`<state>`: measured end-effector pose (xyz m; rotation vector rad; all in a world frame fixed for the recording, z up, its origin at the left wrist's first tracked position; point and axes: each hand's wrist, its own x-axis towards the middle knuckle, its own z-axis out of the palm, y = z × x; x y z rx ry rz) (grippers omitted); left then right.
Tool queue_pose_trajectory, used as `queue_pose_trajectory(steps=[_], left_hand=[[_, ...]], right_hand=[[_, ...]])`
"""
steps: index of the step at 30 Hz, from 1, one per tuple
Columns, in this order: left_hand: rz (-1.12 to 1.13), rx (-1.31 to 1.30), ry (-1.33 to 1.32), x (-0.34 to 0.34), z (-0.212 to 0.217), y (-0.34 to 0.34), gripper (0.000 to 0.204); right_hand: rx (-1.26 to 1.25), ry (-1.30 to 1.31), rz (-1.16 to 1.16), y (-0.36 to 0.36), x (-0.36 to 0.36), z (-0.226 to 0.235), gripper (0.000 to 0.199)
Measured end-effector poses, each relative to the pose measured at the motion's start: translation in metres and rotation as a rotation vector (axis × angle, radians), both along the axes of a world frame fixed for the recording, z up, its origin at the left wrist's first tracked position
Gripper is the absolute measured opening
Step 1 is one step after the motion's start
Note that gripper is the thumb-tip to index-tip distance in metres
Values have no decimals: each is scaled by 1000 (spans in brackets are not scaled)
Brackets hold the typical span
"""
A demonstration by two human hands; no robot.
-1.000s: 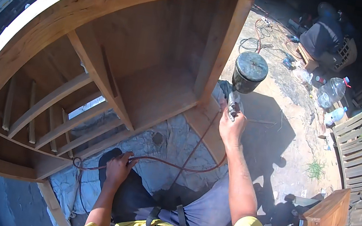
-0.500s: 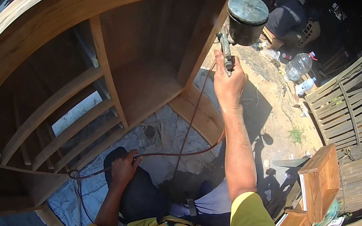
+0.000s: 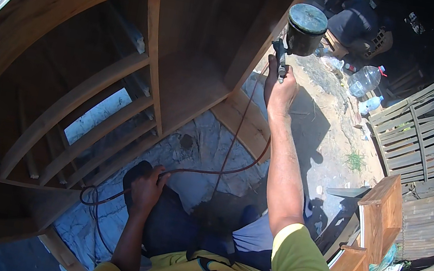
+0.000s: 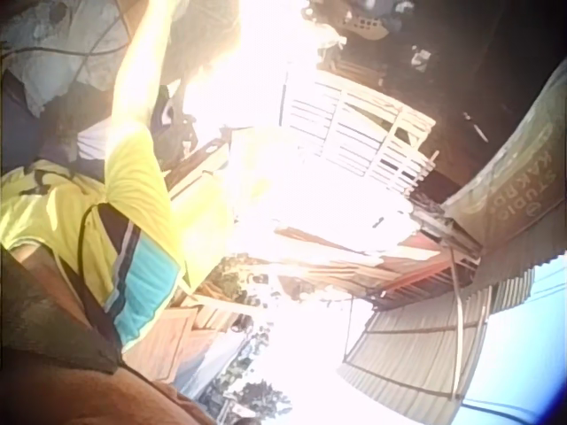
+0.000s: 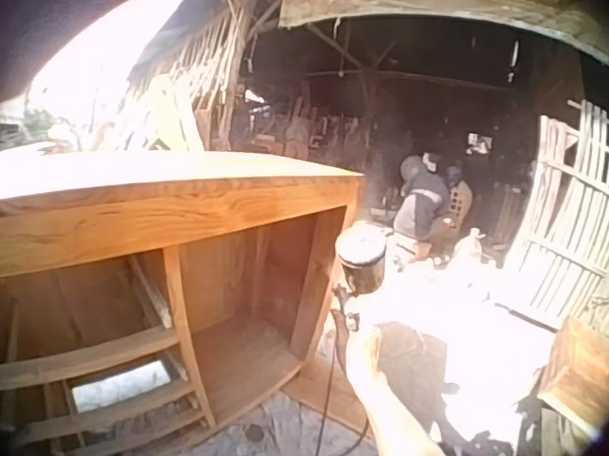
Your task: The person spray paints a wooden cabinet using a spray gun, coating its exterior surfaces, inner compartments, and shelves.
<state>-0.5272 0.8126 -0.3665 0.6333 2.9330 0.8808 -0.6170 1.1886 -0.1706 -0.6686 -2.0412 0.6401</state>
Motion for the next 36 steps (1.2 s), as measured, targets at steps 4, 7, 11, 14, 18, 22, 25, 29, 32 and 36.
queue_pose_trajectory(steps=[4,7,11,14,18,22,25,29,32,36], left_hand=[[23,-43,-27,3,0,-3,31],[37,55,65,5,-3,-7,29],[58,0,62,10,7,-5,30],[57,6,104,11,6,-5,29],[61,-35,26,16,15,-7,27],[28,5,60,16,12,3,24],[63,17,118,17,5,-5,27],[40,20,91,13,4,-1,25],[17,49,117,8,-1,6,25],[-4,56,123,3,-5,12,26]], right_hand=[[-64,-165,0,0,6,-59,51],[-200,-217,-40,-7,6,-98,53],[-178,-270,-40,-2,3,-154,54],[-241,-286,-64,0,2,-189,55],[-300,-349,-29,-10,2,-215,58],[-226,-420,-54,12,4,-242,60],[-313,-455,2,-4,1,-224,63],[-237,-376,-23,-13,3,-160,59],[-167,-289,22,-9,5,-102,52],[-58,-128,43,-9,-1,-34,48]])
